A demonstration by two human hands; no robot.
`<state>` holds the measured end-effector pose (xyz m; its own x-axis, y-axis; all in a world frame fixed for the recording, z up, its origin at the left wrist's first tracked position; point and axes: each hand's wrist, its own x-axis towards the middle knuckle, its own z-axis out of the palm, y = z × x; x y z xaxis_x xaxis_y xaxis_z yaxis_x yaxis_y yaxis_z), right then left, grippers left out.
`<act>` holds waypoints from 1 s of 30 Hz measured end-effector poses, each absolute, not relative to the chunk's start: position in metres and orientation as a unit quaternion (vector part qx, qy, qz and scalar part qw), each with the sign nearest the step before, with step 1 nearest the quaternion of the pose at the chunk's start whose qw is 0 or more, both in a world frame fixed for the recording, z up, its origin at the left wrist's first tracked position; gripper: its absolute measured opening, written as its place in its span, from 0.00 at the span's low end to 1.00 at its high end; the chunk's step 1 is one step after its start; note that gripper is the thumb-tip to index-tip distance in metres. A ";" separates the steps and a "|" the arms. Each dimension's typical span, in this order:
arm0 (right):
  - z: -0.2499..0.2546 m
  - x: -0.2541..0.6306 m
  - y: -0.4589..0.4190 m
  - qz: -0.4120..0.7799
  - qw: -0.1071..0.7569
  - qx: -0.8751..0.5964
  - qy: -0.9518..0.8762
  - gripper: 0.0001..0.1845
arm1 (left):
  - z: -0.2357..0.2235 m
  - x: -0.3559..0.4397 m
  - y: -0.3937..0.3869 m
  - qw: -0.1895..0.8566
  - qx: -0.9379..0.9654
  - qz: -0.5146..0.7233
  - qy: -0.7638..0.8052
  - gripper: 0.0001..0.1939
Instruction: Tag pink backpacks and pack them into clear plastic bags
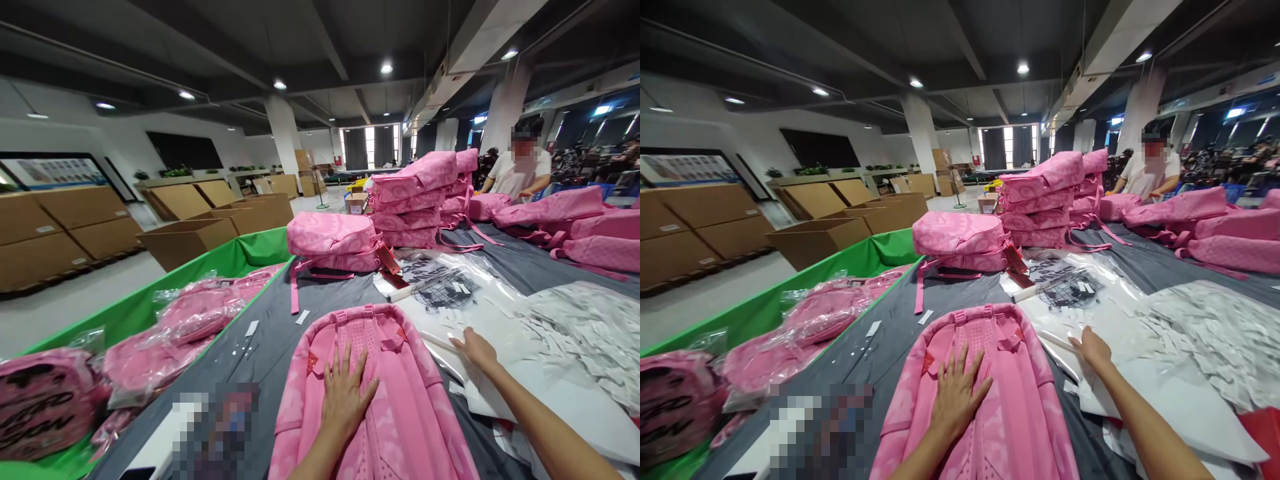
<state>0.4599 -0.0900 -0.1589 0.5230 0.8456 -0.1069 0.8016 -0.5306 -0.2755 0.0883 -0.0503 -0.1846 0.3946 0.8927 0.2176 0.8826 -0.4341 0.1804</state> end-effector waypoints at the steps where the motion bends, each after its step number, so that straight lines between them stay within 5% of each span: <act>1: -0.160 0.459 -0.098 0.140 0.099 -0.846 -0.504 0.17 | -0.184 0.088 -0.050 0.017 0.835 0.139 0.532 0.32; 6: -0.149 0.471 -0.111 0.222 0.124 -0.746 -0.615 0.19 | -0.184 0.087 -0.051 0.013 0.837 0.133 0.531 0.32; 12: -0.151 0.465 -0.044 0.017 0.175 -0.779 -0.602 0.21 | -0.192 0.084 -0.047 -0.002 0.836 0.144 0.530 0.31; 17: -0.174 0.468 -0.007 -0.044 0.141 -0.762 -0.630 0.22 | -0.193 0.080 -0.045 -0.003 0.840 0.139 0.524 0.31; 24: -0.138 0.591 -0.121 -0.063 0.082 -0.823 -0.558 0.07 | -0.197 0.081 -0.047 -0.018 0.836 0.158 0.525 0.31; 27: -0.105 0.627 -0.163 -0.066 0.094 -0.839 -0.531 0.14 | -0.197 0.082 -0.048 -0.023 0.837 0.166 0.521 0.31; 30: -0.100 0.616 -0.154 -0.032 0.136 -0.831 -0.538 0.11 | -0.195 0.082 -0.048 -0.025 0.838 0.165 0.519 0.30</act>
<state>0.6163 -0.1535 -0.0997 0.4191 0.8857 0.1998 0.9032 -0.3843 -0.1909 0.0819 -0.0484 -0.1946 0.4060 0.8625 0.3021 0.8788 -0.4591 0.1298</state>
